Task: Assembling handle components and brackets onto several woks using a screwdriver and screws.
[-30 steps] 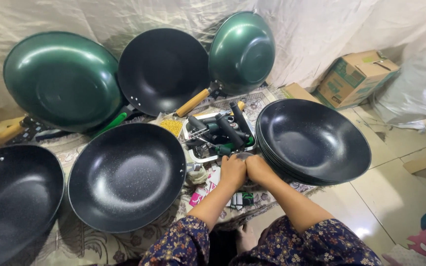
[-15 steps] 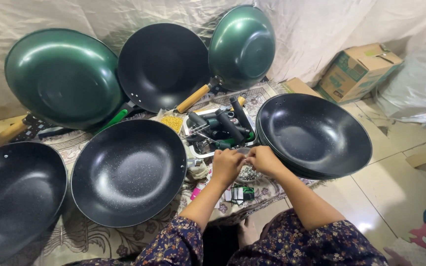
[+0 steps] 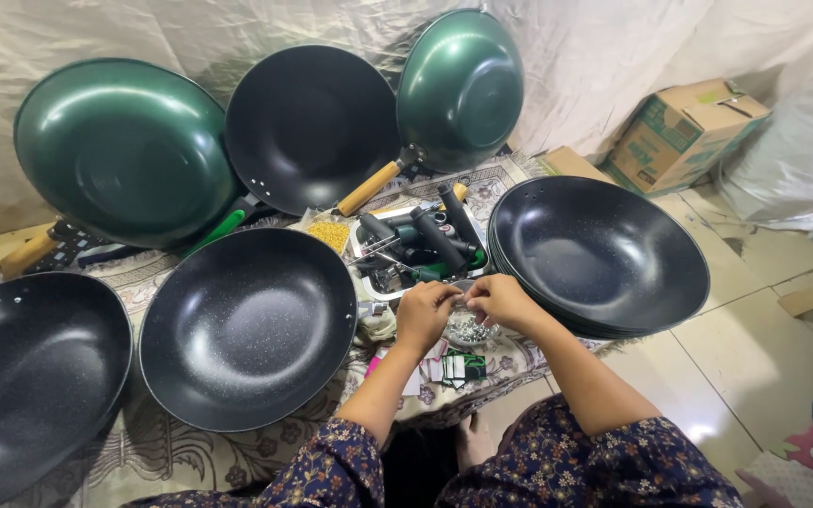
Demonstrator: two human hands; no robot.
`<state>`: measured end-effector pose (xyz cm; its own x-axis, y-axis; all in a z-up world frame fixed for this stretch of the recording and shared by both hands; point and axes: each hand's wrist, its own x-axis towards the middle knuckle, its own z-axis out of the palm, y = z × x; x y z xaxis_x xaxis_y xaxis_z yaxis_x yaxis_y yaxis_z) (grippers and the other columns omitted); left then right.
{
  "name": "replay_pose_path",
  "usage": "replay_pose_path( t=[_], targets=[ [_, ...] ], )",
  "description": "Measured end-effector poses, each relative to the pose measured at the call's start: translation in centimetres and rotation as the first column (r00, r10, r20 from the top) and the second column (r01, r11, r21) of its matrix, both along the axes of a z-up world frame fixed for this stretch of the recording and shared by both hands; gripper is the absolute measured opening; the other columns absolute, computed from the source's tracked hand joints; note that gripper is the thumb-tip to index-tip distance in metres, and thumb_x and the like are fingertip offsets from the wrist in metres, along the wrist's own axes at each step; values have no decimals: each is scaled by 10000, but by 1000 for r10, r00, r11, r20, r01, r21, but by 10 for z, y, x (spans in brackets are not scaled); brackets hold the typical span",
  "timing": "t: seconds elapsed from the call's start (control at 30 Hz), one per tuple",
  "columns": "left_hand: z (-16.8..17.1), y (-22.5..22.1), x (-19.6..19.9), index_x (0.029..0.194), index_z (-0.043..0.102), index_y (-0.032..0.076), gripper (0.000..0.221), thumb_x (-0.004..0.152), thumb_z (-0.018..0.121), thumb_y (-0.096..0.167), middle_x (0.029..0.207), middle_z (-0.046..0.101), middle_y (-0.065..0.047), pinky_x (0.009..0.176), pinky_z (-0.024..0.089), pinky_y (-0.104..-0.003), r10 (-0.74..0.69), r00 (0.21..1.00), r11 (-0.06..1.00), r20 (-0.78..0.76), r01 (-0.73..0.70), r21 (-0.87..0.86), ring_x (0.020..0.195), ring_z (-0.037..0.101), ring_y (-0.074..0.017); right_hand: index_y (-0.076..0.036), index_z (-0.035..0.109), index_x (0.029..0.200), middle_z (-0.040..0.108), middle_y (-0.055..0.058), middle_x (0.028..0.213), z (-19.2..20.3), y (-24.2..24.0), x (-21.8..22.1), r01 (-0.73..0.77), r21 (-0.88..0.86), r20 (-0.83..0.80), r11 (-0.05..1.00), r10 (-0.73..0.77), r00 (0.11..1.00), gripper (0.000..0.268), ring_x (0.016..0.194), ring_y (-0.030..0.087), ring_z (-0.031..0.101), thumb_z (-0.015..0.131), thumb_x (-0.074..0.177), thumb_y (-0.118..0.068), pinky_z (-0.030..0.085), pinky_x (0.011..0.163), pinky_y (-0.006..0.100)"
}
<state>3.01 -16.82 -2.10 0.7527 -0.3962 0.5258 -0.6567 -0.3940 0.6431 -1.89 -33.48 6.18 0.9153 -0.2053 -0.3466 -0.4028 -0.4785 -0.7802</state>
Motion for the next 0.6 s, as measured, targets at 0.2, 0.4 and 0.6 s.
replay_pose_path(
  t=[0.2, 0.4, 0.6],
  targets=[
    [4, 4, -8, 911, 773, 292, 53, 910, 721, 282, 793, 725, 36, 744, 546, -324, -1, 980, 997, -198, -14, -74, 776, 695, -214, 100, 739, 945, 730, 262, 747, 12, 8, -2, -3, -71, -16, 997, 2, 1000, 98, 609, 277, 748, 718, 862, 51, 658, 499, 324],
    [5, 0, -11, 913, 809, 276, 73, 879, 747, 294, 779, 747, 8, 735, 555, -333, 26, 898, 988, -440, -89, -124, 755, 705, -225, -72, 815, 942, 767, 116, 695, 17, 14, -5, -80, -329, 55, 941, 104, 993, 178, 647, 213, 761, 825, 767, -106, 616, 593, 348],
    [31, 17, -8, 927, 822, 260, 121, 881, 735, 330, 802, 771, -33, 760, 553, -344, 84, 791, 967, -605, -212, -142, 827, 731, -252, -117, 809, 972, 783, 101, 784, 29, 34, 2, -46, -311, 314, 949, 148, 938, 228, 745, 235, 752, 841, 747, -111, 594, 714, 350]
  ],
)
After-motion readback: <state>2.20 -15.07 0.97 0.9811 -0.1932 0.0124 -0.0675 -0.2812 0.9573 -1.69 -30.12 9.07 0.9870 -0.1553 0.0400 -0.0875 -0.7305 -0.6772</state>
